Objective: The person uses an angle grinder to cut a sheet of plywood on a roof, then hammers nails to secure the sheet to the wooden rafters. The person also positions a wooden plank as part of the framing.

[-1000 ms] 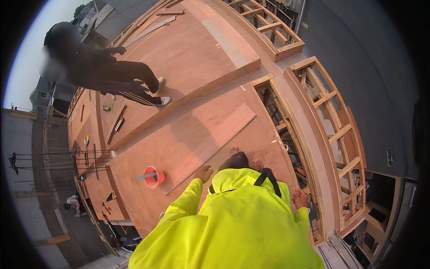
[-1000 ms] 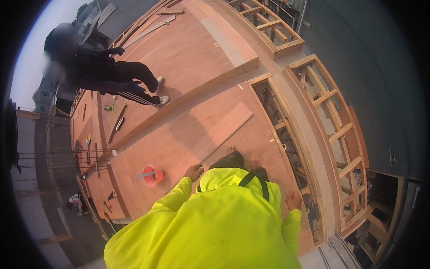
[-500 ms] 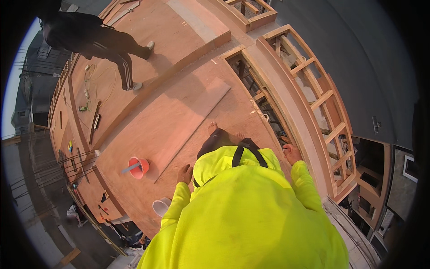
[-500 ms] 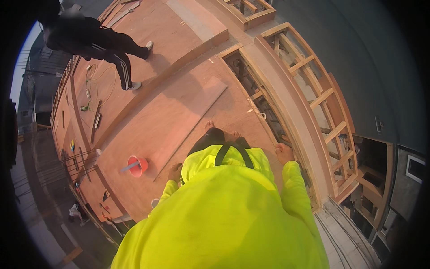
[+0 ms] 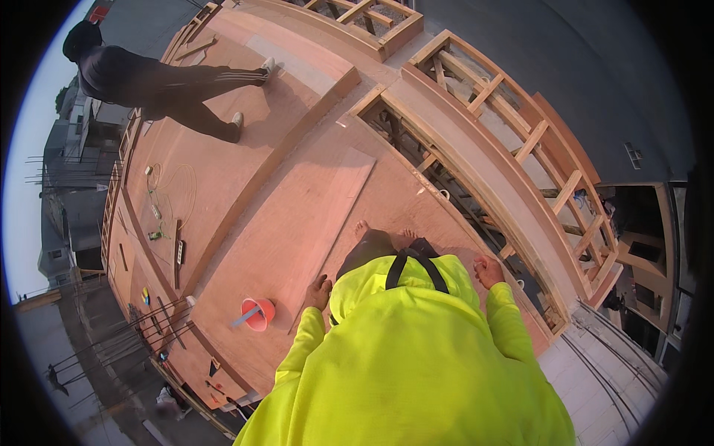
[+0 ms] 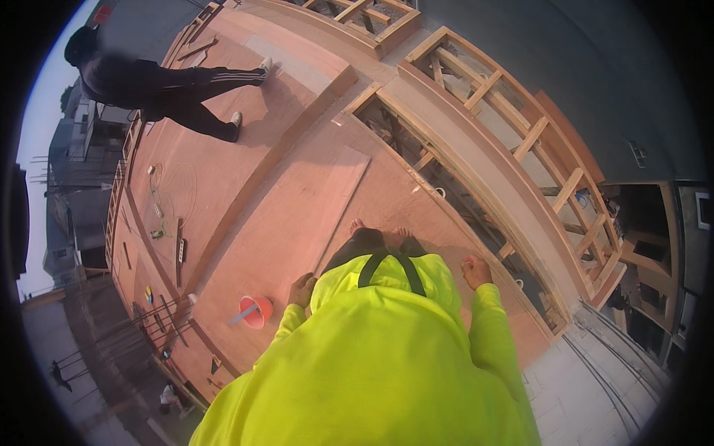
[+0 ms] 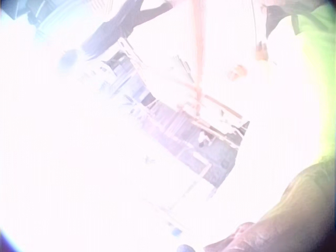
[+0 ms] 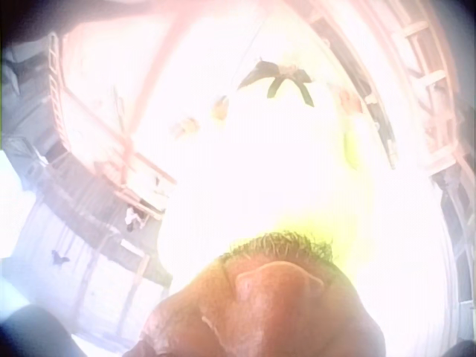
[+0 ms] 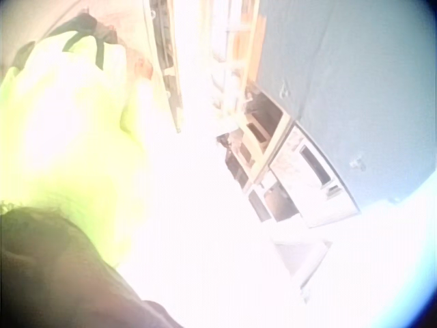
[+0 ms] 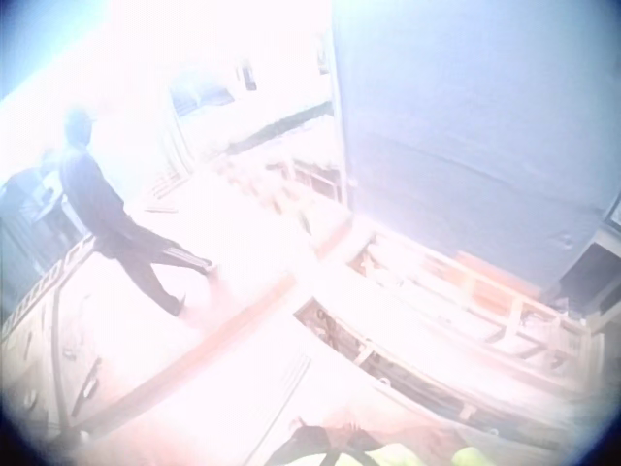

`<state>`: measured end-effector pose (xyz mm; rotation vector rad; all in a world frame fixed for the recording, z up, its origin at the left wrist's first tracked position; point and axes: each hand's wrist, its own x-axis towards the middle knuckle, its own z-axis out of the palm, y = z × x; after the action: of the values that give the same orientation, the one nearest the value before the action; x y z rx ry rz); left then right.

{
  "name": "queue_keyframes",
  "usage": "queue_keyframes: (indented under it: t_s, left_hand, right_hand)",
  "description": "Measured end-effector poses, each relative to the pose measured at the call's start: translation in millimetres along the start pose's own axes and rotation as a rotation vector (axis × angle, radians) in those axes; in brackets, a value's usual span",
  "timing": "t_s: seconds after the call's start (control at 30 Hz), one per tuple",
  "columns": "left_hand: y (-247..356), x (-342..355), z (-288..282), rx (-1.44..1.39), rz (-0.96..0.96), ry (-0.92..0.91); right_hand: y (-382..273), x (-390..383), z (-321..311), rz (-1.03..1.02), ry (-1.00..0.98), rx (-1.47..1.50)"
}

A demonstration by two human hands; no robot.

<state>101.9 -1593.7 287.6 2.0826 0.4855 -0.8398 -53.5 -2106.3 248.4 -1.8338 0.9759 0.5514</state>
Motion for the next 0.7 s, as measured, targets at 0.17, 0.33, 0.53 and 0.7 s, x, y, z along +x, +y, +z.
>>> queue_keyframes:
  t_s: [0.17, 0.33, 0.53, 0.7]
  left_hand:
    - [17.4, 15.8, -3.7, 0.022, 0.081, -0.005]
    - [30.3, 13.0, -14.0, 0.07, 0.118, -0.035]
    - [18.2, -0.5, -24.3, 0.039, 0.013, -0.113]
    - [-8.3, 2.1, -38.3, -0.008, -0.057, -0.168]
  right_hand:
    - [15.9, -17.5, 16.9, 0.085, -0.047, 0.109]
    - [40.1, -20.3, 32.9, 0.089, -0.028, 0.154]
    - [23.7, -24.6, 29.1, -0.064, 0.011, 0.091]
    - [15.4, -29.2, 41.9, -0.054, 0.005, 0.103]
